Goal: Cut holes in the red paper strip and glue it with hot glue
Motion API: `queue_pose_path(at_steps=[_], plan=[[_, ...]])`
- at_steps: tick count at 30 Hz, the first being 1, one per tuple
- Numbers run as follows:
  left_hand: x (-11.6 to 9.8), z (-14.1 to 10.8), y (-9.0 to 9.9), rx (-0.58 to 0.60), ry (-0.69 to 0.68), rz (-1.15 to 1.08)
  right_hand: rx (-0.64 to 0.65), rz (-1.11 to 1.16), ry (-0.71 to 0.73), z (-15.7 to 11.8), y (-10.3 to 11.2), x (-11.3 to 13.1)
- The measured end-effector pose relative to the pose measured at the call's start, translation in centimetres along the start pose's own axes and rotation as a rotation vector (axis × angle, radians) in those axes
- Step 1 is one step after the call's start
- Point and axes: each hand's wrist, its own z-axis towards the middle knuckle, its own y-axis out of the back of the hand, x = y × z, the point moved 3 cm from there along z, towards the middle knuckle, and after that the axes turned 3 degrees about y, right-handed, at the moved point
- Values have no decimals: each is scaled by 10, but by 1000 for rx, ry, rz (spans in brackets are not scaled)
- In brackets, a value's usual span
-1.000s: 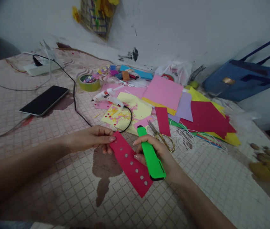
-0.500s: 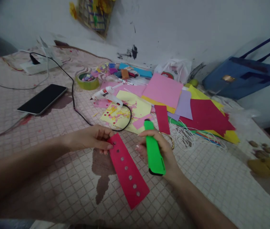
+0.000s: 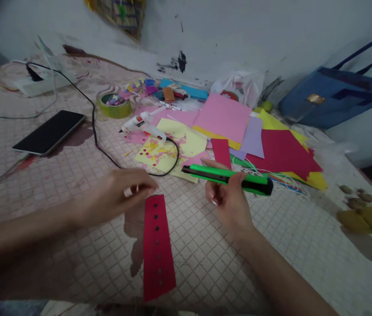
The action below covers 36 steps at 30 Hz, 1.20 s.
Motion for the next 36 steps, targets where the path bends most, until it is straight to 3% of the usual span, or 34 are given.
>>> queue_pose_path(at_steps=[2,4,7,17,21,24,29,33,36], plan=[[-18,-16,-19,122,-246,87,34,97,-79,2,-4,0],[-31,-34,-36,140,-463,209,54,142,-127,0,-9,0],[-34,-51,-53,127,-570,308,44,129,-167,-8,-17,-3],[-25,-60,-59,136,-555,335,71,75,-92,-25,-36,-17],[-27,-63,-59,174,-563,337,170,32,-97,-31,-36,-24],[-30,-64,-58,180,-555,305,226,-104,-17,-34,-34,-21],[-33,-66,-57,172,-562,303,198,-420,135,-42,-29,-11],[-32,-67,-58,191,-580,337,288,-325,81,-48,-30,-22],[-31,-67,-58,202,-590,367,365,-197,120,-49,-32,-28]])
